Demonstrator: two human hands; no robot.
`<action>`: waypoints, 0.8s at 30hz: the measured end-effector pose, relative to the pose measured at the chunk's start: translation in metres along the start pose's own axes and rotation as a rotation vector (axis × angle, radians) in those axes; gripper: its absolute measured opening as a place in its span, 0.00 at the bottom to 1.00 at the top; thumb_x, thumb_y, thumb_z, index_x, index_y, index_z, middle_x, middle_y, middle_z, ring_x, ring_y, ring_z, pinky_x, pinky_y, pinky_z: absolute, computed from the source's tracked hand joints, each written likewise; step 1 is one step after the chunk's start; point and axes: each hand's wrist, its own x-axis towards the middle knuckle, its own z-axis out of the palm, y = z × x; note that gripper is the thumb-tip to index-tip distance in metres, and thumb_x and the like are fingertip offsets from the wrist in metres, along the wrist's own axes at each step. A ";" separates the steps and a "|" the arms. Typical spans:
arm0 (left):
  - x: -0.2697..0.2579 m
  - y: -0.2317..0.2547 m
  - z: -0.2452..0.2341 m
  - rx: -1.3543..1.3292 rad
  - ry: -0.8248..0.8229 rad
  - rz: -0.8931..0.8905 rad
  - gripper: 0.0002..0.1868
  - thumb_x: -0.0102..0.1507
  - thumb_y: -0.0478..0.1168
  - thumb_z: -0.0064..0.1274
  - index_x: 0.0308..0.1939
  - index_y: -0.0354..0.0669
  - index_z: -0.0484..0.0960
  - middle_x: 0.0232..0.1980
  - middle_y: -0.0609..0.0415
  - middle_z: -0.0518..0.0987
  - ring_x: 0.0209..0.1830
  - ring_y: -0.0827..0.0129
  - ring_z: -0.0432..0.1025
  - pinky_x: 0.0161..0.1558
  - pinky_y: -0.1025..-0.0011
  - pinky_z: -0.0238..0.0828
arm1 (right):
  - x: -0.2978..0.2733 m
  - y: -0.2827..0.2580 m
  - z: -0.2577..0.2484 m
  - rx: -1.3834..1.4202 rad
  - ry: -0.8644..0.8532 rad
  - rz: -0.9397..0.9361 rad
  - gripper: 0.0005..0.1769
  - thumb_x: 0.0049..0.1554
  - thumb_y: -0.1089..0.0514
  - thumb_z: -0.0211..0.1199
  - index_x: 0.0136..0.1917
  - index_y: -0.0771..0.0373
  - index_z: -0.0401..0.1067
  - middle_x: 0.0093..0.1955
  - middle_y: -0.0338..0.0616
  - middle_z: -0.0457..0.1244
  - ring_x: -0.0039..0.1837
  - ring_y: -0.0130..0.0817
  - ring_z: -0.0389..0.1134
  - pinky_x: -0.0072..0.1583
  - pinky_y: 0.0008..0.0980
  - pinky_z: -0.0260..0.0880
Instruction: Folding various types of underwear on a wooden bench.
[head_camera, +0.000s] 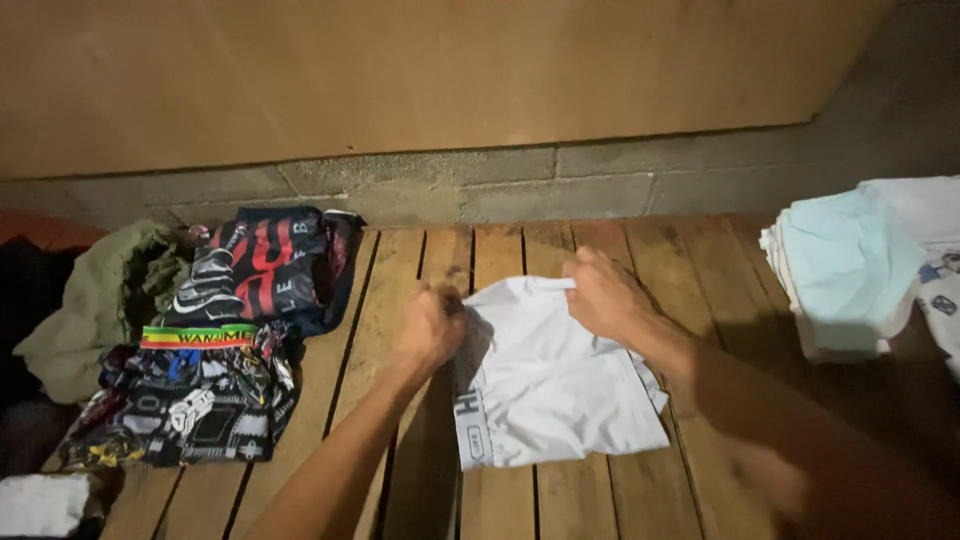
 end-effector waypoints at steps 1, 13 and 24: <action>-0.009 0.003 -0.002 -0.003 -0.005 -0.002 0.15 0.60 0.32 0.55 0.51 0.38 0.84 0.54 0.40 0.77 0.47 0.51 0.78 0.49 0.59 0.80 | -0.015 -0.010 -0.017 -0.001 -0.005 0.003 0.08 0.56 0.61 0.60 0.49 0.65 0.72 0.57 0.55 0.61 0.63 0.54 0.62 0.63 0.48 0.63; -0.171 0.015 0.001 -0.219 0.127 0.349 0.15 0.54 0.23 0.53 0.43 0.36 0.83 0.46 0.41 0.80 0.46 0.49 0.78 0.47 0.61 0.77 | -0.155 -0.018 -0.047 0.040 0.099 -0.265 0.13 0.44 0.68 0.65 0.44 0.59 0.72 0.45 0.44 0.65 0.54 0.47 0.65 0.55 0.44 0.62; -0.175 0.039 -0.039 0.169 -0.064 0.519 0.38 0.47 0.39 0.64 0.63 0.40 0.75 0.70 0.46 0.67 0.69 0.48 0.58 0.66 0.55 0.56 | -0.185 -0.068 -0.039 -0.053 -0.012 -0.105 0.25 0.50 0.62 0.61 0.62 0.64 0.70 0.62 0.50 0.61 0.64 0.44 0.61 0.65 0.43 0.59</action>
